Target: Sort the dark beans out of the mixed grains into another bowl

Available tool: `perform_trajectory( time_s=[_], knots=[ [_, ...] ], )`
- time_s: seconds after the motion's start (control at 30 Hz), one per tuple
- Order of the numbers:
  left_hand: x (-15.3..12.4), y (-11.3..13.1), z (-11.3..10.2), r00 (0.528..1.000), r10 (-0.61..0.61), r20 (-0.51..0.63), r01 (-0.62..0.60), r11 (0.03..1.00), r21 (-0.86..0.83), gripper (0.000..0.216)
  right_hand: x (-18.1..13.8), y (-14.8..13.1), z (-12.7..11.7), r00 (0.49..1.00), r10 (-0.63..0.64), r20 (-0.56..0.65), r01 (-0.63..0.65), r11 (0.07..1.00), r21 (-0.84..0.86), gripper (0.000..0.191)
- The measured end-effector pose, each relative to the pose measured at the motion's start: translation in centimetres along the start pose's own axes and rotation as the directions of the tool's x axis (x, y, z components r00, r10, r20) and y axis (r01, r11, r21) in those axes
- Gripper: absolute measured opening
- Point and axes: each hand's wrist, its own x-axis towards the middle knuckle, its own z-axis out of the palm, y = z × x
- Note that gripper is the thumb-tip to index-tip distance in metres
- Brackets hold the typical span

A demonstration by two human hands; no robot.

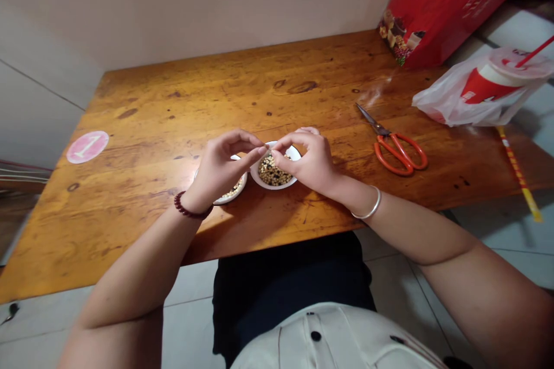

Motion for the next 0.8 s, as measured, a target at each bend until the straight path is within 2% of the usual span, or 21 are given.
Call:
perform_trajectory(
  time_s=[0.13,0.37,0.6,0.8],
  knots=[
    [0.09,-0.14,0.03,0.996,-0.090,0.022,0.092,0.993,-0.075,0.033,0.03,-0.14,-0.08,1.000,0.013,0.011,-0.013,1.000,-0.006,0.007],
    [0.06,-0.03,0.09,0.995,-0.099,0.026,0.101,0.991,-0.092,0.032,-0.03,-0.13,-0.15,1.000,0.010,-0.001,-0.010,1.000,-0.001,0.007],
    [0.17,-0.18,0.16,0.996,-0.090,0.027,0.092,0.993,-0.079,0.031,0.05,-0.09,-0.19,1.000,0.003,0.011,-0.003,1.000,0.002,0.007],
    [0.15,0.01,-0.13,1.000,-0.003,0.030,0.001,0.998,0.067,0.026,0.07,0.03,-0.14,1.000,0.015,0.019,-0.015,1.000,0.003,0.005]
  ],
)
